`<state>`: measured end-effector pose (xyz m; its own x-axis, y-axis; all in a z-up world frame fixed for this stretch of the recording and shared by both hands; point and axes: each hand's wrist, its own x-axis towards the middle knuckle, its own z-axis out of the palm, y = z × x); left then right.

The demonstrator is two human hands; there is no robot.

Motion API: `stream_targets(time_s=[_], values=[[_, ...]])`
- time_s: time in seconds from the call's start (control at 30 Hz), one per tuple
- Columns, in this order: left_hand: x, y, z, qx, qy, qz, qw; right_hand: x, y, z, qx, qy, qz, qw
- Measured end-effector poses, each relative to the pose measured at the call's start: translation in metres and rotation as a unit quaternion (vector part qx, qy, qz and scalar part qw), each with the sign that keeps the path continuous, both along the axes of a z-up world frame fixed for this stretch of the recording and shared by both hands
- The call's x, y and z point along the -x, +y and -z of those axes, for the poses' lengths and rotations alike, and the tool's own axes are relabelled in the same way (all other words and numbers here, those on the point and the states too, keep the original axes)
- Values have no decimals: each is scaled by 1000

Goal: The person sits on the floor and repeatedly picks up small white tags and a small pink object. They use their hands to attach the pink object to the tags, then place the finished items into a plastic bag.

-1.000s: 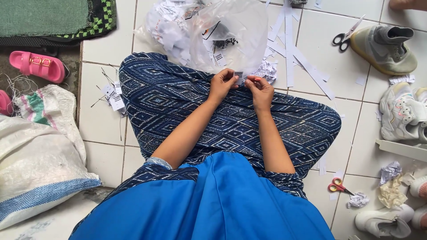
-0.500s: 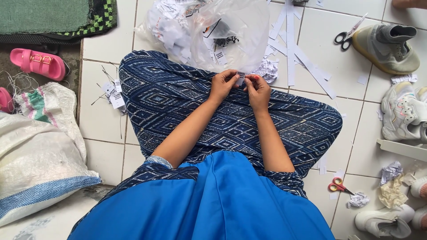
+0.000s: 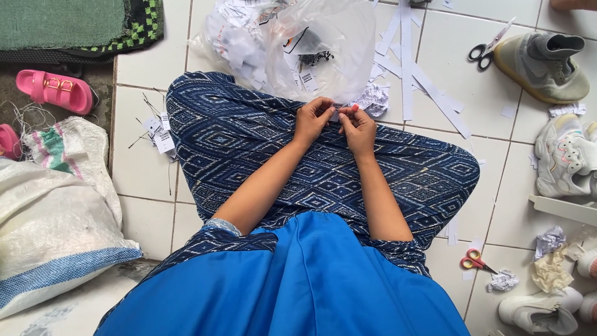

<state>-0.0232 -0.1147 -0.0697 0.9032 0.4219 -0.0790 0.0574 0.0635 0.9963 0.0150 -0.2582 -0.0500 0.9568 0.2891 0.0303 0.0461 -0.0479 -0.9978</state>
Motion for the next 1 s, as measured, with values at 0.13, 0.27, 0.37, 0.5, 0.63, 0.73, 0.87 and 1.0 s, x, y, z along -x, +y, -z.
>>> stream_targets(time_s=[0.13, 0.27, 0.37, 0.5, 0.63, 0.73, 0.87, 1.0], values=[[1, -1, -4, -3, -1, -2, 1000, 0, 0, 1, -2, 9, -2, 1000], [1, 1, -2, -24, -3, -2, 1000, -1, 0, 4, -7, 16, -1, 1000], [0, 1, 0, -38, -4, -1, 999, -2, -2, 9, -9, 25, 0, 1000], [-1, 1, -8, -86, -16, -5, 996, -3, -1, 11, -14, 32, -2, 999], [2, 0, -9, -96, -23, -3, 995, -1, 0, 11, -19, 49, 0, 999], [4, 1, -12, -118, -29, 4, 993, -1, 1, 11, -24, 78, 9, 997], [4, 1, -13, -166, -48, 16, 985, -1, 1, 18, -51, 127, 24, 990], [4, -1, -8, -207, -69, 26, 976, -2, -2, 25, -67, 165, 42, 983]])
